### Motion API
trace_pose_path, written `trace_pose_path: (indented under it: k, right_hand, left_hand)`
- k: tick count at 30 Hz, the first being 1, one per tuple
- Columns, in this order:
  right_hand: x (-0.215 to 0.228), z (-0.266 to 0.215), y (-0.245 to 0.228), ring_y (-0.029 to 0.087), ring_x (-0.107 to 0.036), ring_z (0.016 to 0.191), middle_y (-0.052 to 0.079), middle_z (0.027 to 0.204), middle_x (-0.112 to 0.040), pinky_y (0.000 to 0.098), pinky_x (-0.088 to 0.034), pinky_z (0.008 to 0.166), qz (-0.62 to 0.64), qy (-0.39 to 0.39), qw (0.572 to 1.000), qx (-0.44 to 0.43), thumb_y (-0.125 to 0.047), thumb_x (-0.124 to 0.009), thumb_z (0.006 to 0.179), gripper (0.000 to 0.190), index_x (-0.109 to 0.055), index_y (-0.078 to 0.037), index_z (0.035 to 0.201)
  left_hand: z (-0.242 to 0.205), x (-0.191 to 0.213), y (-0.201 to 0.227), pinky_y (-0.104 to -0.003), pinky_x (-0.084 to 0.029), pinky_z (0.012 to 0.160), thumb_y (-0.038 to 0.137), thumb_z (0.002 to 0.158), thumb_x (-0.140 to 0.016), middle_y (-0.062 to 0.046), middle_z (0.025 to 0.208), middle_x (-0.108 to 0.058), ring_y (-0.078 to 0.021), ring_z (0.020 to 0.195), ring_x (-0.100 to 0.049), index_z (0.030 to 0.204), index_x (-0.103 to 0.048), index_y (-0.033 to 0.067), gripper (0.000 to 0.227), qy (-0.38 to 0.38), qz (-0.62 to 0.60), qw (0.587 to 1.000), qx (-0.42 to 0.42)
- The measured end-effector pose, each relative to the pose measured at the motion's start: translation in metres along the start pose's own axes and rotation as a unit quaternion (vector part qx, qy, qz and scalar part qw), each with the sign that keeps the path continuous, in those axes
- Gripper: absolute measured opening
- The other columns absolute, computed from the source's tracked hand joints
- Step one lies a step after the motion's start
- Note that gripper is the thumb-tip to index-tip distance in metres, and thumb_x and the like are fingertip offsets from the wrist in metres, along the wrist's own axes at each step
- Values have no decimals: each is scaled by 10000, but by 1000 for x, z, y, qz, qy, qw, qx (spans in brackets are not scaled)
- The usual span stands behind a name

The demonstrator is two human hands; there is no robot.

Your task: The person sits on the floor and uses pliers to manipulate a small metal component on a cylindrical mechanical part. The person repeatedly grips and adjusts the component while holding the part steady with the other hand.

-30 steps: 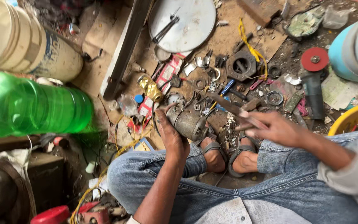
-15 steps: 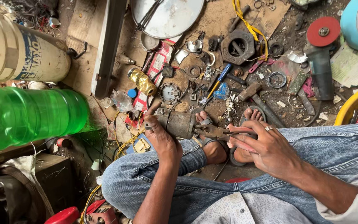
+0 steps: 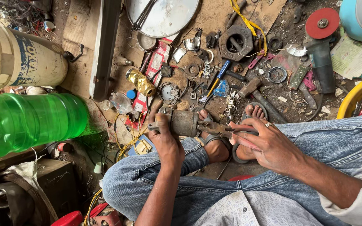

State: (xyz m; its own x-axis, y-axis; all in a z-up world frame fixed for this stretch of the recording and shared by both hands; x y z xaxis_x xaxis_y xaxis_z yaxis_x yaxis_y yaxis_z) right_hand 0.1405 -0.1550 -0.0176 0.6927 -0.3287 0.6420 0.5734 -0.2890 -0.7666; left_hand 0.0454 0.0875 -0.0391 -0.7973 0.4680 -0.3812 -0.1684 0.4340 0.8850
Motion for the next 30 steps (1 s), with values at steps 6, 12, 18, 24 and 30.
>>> trace_pose_path:
  k: [6,12,18,24,30]
  right_hand:
    - [-7,-6,19,265,-673,1092,116,1238,-614,382,-590,912,66,-62,992,-93,5,-648,798,454,-694,-99,1237]
    - [12,-4,-6,269,-571,1028,71,1205,-611,473,-510,859,-206,71,976,-9,-227,-805,732,403,-769,-157,1128]
    - [27,-4,-12,300,-544,1101,71,1268,-524,488,-448,841,-233,122,965,15,-270,-788,742,350,-768,-229,1089]
    - [-9,-3,21,277,-569,1225,108,1307,-534,391,-473,1039,171,-105,975,-98,-51,-661,860,428,-699,-122,1280]
    - [2,-6,13,220,-586,1266,101,1354,-525,351,-593,938,118,-14,991,-60,-141,-698,850,317,-716,-127,1165]
  left_hand:
    - [-5,-25,21,-364,-593,940,130,723,-883,-60,1179,-577,-199,1077,-651,1441,-475,115,826,-106,130,985,29]
    - [-12,-32,16,-392,-601,883,91,769,-842,-130,1185,-608,-240,1032,-661,1478,-430,123,821,-77,80,989,95]
    - [-12,-34,20,-376,-615,880,61,771,-839,-87,1183,-615,-211,1038,-672,1455,-443,106,792,-81,58,993,67]
    - [-13,-35,32,-348,-601,906,79,757,-880,-94,1154,-617,-213,1040,-675,1468,-446,96,833,-118,117,985,36]
    - [-15,-39,35,-353,-610,903,100,750,-895,-84,1141,-603,-215,1037,-675,1458,-440,101,843,-127,168,977,10]
Point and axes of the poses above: each hand's wrist, its own z-axis towards the middle knuckle, its own x-axis out of the back of the hand, y = z × x, the point moved 8 cm from there along z, towards the middle knuckle
